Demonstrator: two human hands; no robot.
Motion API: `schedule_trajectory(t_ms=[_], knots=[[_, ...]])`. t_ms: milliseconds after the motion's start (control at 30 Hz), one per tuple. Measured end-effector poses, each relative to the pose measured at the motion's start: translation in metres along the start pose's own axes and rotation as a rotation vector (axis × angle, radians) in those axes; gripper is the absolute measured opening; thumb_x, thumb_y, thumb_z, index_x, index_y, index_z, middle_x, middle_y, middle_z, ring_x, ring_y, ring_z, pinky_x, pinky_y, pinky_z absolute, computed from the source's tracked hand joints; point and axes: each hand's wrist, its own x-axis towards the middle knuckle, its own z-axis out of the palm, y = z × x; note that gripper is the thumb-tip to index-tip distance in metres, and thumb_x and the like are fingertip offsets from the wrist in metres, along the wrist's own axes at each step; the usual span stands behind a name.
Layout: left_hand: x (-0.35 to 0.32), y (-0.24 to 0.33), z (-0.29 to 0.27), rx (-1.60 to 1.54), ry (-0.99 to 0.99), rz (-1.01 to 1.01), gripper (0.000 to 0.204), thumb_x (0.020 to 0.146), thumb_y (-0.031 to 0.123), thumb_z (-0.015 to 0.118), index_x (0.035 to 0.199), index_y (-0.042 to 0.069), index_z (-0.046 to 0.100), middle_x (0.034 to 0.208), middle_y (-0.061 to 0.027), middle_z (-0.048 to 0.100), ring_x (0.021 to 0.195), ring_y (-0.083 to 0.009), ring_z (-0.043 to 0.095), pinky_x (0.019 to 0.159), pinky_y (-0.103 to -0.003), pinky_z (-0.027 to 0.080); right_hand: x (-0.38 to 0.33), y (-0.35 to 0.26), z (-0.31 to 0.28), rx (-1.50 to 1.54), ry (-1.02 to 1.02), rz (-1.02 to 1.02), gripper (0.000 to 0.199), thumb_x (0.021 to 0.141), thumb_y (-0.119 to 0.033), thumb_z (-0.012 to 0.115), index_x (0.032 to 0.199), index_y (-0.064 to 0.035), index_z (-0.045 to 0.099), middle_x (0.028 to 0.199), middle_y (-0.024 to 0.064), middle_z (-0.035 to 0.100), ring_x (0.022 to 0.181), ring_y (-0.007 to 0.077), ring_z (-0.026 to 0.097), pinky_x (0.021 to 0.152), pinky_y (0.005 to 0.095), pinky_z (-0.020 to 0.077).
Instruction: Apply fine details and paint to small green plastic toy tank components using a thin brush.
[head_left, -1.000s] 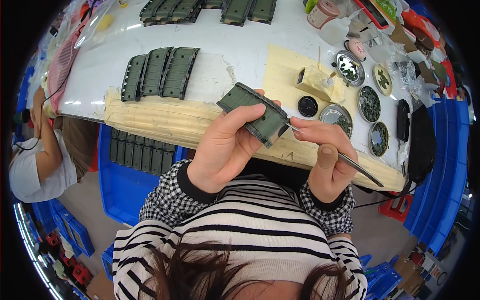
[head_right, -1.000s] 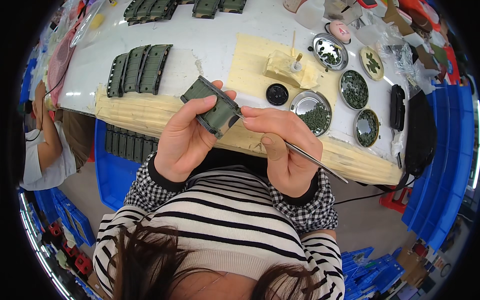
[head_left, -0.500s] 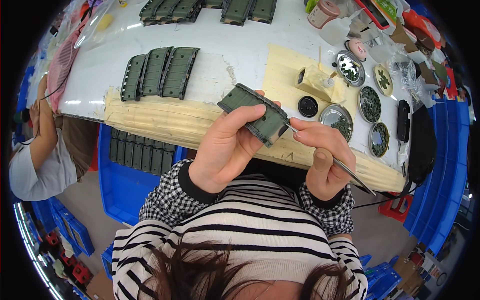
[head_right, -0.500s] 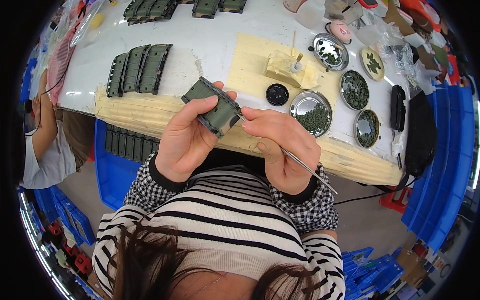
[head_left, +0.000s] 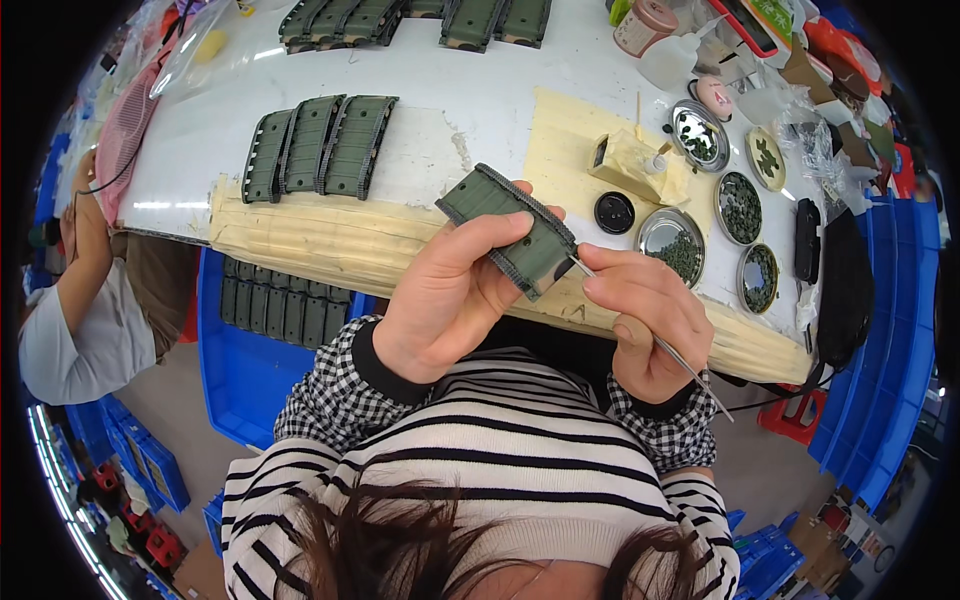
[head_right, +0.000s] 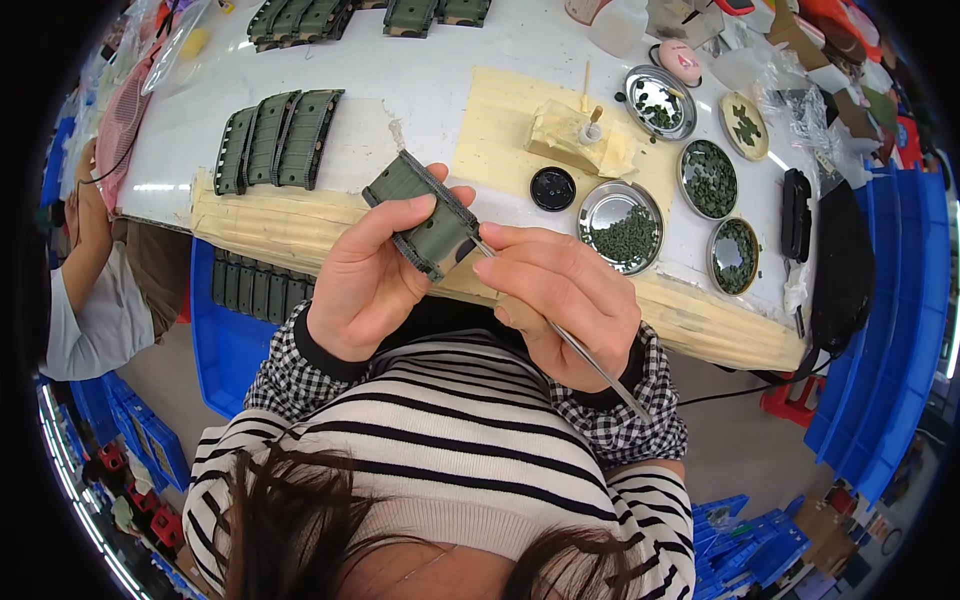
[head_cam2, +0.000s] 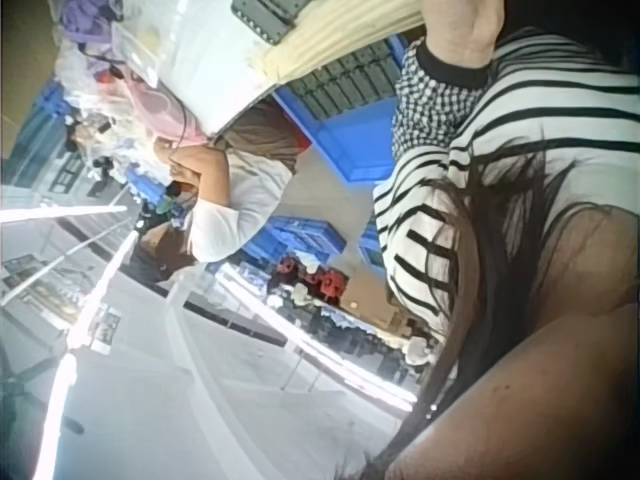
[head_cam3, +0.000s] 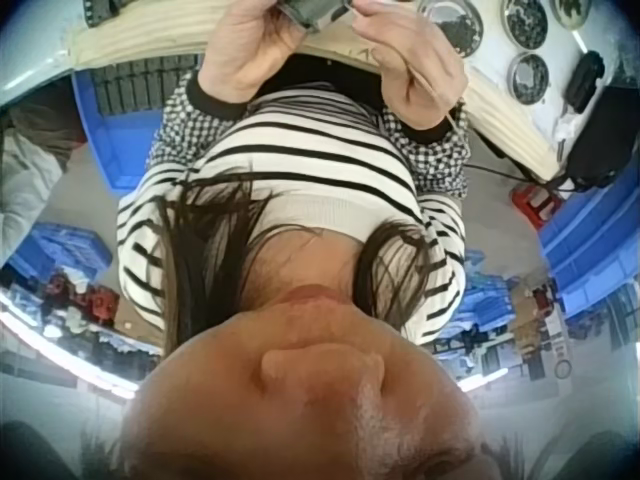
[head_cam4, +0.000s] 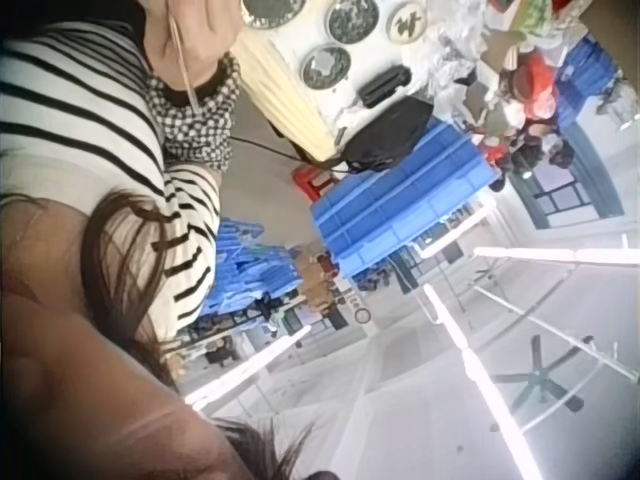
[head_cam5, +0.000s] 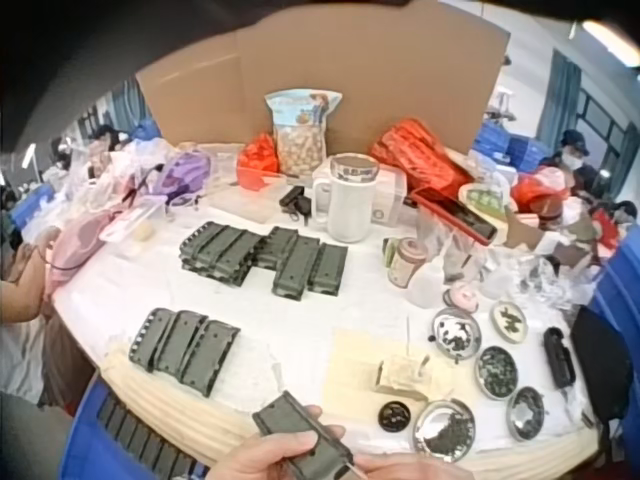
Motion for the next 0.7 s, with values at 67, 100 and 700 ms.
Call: schedule_trajectory(t_ms=[67, 100, 700], knots=[[0.0001, 0.0012, 0.0033, 0.018, -0.012, 0.000, 0.036, 0.093, 0.006, 0.055, 0.128, 0.002, 0.046, 0.119, -0.0152, 0.059, 0.108, -0.0208, 0.062, 0.091, -0.033, 0.054, 0.0003, -0.0013, -0.0015, 0.018, 0.005, 0.010, 0.025, 0.080, 0.001, 0.068, 0.105, 0.0038, 0.065, 0.101, 0.0187, 0.067, 0.098, 0.0325, 0.067, 0.080, 0.0352, 0.0551], [0.0000, 0.0018, 0.0047, 0.027, -0.017, 0.001, 0.036, 0.093, 0.007, 0.055, 0.128, 0.002, 0.046, 0.118, -0.0150, 0.060, 0.107, -0.0208, 0.062, 0.091, -0.033, 0.054, 0.0007, -0.0024, -0.0025, 0.025, 0.004, 0.014, 0.025, 0.081, 0.000, 0.068, 0.105, 0.0039, 0.064, 0.102, 0.0189, 0.067, 0.099, 0.0325, 0.067, 0.081, 0.0354, 0.0550], [0.0013, 0.0000, 0.0021, -0.019, -0.030, -0.040, 0.034, 0.093, 0.006, 0.055, 0.126, 0.000, 0.049, 0.116, -0.0163, 0.060, 0.105, -0.0216, 0.063, 0.089, -0.034, 0.057, 0.0032, -0.0041, -0.0104, 0.030, -0.049, -0.019, 0.027, 0.081, -0.002, 0.068, 0.107, 0.0041, 0.065, 0.101, 0.0187, 0.066, 0.100, 0.0335, 0.067, 0.081, 0.0360, 0.0545]])
